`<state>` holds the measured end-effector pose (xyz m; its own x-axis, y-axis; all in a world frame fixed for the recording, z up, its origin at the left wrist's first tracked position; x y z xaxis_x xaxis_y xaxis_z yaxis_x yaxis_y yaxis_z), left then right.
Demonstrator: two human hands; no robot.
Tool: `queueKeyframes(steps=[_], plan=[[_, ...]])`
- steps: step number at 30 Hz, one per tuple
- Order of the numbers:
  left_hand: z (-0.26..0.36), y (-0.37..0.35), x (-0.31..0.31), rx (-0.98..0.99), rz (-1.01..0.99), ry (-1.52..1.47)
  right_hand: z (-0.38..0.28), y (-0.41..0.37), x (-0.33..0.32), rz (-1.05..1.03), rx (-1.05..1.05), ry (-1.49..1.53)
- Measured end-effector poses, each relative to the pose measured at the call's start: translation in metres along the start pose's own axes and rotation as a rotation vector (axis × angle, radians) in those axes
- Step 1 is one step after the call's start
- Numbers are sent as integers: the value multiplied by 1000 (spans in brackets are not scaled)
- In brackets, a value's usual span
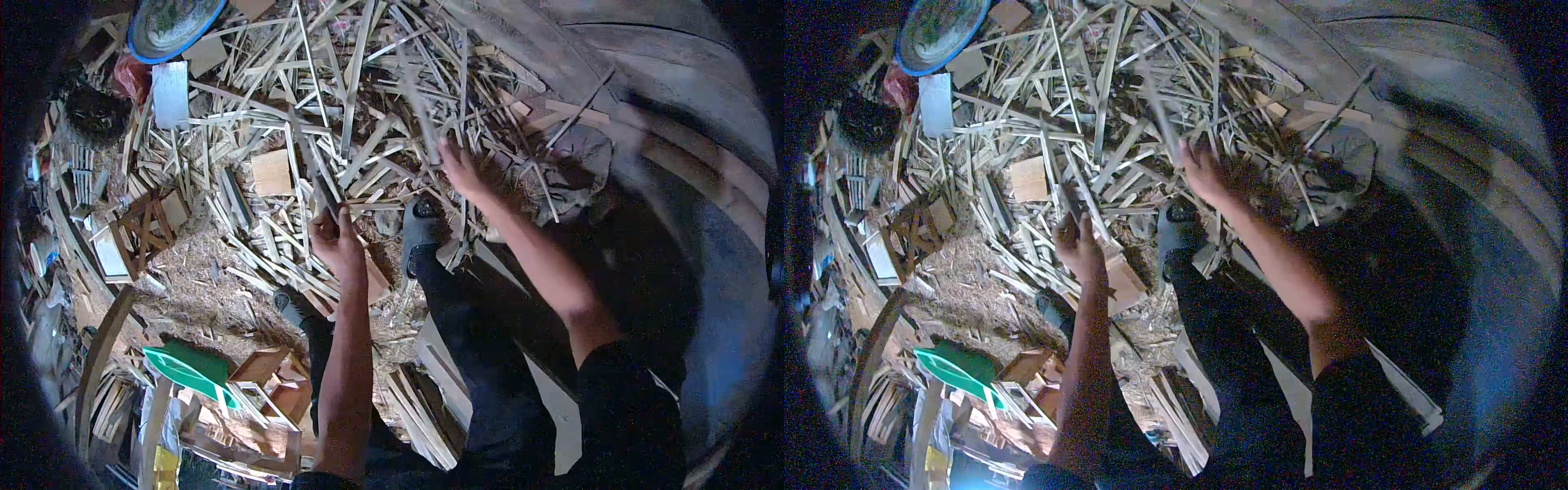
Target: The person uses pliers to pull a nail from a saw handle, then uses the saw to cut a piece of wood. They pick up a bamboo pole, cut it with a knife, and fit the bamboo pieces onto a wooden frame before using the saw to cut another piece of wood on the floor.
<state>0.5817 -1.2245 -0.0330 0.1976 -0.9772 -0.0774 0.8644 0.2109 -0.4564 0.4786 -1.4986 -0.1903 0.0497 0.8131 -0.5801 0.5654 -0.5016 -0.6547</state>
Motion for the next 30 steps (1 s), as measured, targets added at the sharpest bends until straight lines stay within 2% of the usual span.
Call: queueKeyframes(steps=[3, 5, 6, 8, 9, 10, 12, 13, 14, 16, 17, 19, 20, 21, 22, 26, 28, 29, 30], plan=[[-11, 15, -24, 71, -13, -27, -64, -40, -13, 182, -160, -127], [1, 17, -31, 60, 12, 9, -81, -57, -7, 437, -304, -161], [5, 18, -35, 51, 27, 24, -75, -56, 12, 318, -225, -41], [5, 21, -50, 67, 71, 94, -91, -73, 23, 309, -208, 123], [2, 21, -58, 64, 57, 93, -94, -75, 36, 160, -150, 181], [1, 22, -67, 64, 45, 94, -109, -86, 34, 325, -286, 176], [3, 21, -81, 87, 69, -5, -123, -101, 55, 20, -130, 445], [4, 17, -85, -10, 42, -120, -130, -107, 59, 136, -263, 299], [13, 15, -93, 29, 40, 35, -138, -114, 64, 255, -399, 152], [7, 18, -114, -6, 47, -43, -173, -136, 64, 312, -587, 28], [8, 17, -125, -20, 56, 14, -190, -150, 63, 247, -643, 53], [34, 14, -133, -36, 49, -11, -226, -176, 71, -212, -304, 410], [49, 15, -137, -12, 41, -12, -240, -191, 76, -362, -235, 496], [62, 14, -141, -45, 71, -193, -254, -202, 80, -389, -280, 520], [75, 11, -147, -129, 66, -254, -267, -213, 85, -415, -323, 545], [110, 15, -179, -215, 25, -244, -306, -255, 105, -588, -336, 400], [119, 16, -196, -266, -15, -178, -322, -278, 120, -525, -492, 211], [122, 20, -209, -214, -1, -127, -327, -288, 128, -490, -567, 116], [121, 21, -222, -185, 27, -162, -329, -296, 141, -611, -534, 179]])
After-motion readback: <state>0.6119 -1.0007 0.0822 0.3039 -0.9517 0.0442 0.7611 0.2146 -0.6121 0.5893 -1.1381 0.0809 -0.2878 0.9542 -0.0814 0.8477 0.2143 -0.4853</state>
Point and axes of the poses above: each hand's wrist, its own y-axis towards the middle knuckle, its own x-axis out of the palm, z = x × y, the point moved 6 cm from there along y, towards the middle knuckle, and after that the axes turned 10 degrees about -y, right-handed, at the moved point
